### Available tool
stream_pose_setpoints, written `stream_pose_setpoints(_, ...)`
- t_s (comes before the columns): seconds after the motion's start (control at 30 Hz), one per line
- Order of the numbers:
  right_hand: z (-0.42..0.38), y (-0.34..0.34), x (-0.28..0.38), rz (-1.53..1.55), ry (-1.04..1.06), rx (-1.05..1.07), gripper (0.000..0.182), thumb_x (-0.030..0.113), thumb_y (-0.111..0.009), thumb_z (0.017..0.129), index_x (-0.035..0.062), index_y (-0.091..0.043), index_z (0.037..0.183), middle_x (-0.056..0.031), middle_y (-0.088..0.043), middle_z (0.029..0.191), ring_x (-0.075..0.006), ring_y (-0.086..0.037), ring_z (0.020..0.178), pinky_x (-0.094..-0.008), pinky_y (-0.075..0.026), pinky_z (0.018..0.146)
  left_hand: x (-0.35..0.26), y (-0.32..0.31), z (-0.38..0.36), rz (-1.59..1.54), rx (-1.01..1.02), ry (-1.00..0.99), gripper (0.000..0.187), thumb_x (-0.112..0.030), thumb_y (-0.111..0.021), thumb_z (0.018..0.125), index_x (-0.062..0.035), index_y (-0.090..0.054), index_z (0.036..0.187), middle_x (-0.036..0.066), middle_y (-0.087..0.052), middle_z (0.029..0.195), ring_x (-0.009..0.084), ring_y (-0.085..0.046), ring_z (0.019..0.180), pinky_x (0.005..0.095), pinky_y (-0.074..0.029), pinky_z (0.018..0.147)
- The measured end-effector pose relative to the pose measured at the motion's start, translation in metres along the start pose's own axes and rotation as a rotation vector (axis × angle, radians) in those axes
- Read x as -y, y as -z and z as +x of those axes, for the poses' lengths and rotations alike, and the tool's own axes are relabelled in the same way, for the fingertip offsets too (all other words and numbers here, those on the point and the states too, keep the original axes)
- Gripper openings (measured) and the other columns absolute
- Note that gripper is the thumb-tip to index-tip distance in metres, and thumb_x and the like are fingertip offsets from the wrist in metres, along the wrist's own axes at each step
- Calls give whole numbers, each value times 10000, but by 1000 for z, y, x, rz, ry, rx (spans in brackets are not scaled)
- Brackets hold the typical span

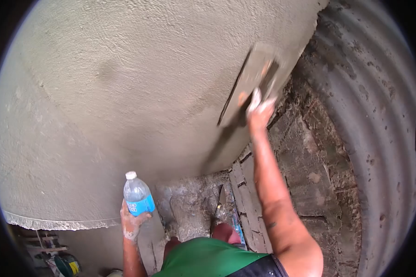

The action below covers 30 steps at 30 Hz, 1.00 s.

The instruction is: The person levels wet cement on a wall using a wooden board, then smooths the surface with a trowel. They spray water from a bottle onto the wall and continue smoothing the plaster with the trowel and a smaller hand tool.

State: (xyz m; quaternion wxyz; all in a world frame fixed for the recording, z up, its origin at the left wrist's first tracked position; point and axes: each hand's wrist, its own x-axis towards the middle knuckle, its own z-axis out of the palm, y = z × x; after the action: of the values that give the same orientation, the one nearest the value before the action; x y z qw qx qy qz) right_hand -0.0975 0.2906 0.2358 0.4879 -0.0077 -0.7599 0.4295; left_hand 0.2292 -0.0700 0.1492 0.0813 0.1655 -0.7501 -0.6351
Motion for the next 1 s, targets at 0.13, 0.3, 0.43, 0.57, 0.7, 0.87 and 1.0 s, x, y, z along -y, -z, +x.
stream_pose_setpoints(0.13, -153, -27, -34, -146, -322, 425, 513, 310, -590, 937, -182, -493, 1046, -334, -623, 813, -471, -640, 779, -491, -508, 661, -1, 14, -1, -21, 11, 75, 687, -1, -812, 571, 0, -527, 1197, 81, -643, 1026, 164, -625, 886, 313, -510, 818)
stream_pose_setpoints(0.3, -189, -65, 19, -125, 88, 480, 513, 290, -659, 880, -177, -488, 1004, -306, -610, 713, -478, -618, 673, -503, -491, 583, -17, 31, 4, -76, 27, -5, 730, -31, -853, 564, 3, -523, 1214, 73, -639, 1050, 166, -623, 904, 319, -513, 824)
stream_pose_setpoints(0.43, -73, -44, 88, 212, -82, 165, 418, 233, -660, 880, -97, -503, 1083, -263, -623, 762, -364, -627, 666, -450, -491, 622, -11, 40, 21, -90, 42, -82, 767, -109, -882, 577, 14, -512, 1237, 81, -637, 1073, 168, -622, 924, 323, -515, 834)
stream_pose_setpoints(0.57, -34, -14, 34, 183, -580, 89, 456, 269, -635, 904, -107, -490, 1116, -325, -622, 1008, -396, -626, 937, -432, -492, 811, 12, 41, 35, 67, -24, -161, 760, -151, -885, 595, 24, -510, 1233, 84, -642, 1058, 177, -625, 913, 318, -516, 828)
stream_pose_setpoints(0.7, -164, -47, -76, -214, -355, -17, 611, 349, -611, 918, -178, -457, 1186, -306, -654, 886, -482, -630, 824, -460, -513, 734, -2, 23, 28, -94, 30, -47, 748, -155, -884, 589, 35, -514, 1210, 82, -646, 1025, 187, -626, 890, 316, -514, 812)
stream_pose_setpoints(0.87, -212, -69, 5, -113, -304, 462, 602, 341, -613, 908, -207, -471, 1116, -351, -612, 793, -522, -607, 808, -499, -500, 682, -4, 22, 15, -2, 55, -13, 734, -126, -873, 583, 35, -515, 1203, 84, -647, 1023, 180, -626, 896, 316, -513, 811)
stream_pose_setpoints(1.0, -132, -50, 51, 44, -266, 365, 492, 276, -634, 896, -163, -502, 1075, -337, -627, 838, -454, -646, 788, -474, -510, 686, -26, 18, 11, -62, 51, 10, 702, -110, -857, 602, 23, -520, 1204, 84, -648, 1024, 170, -626, 900, 312, -513, 816)
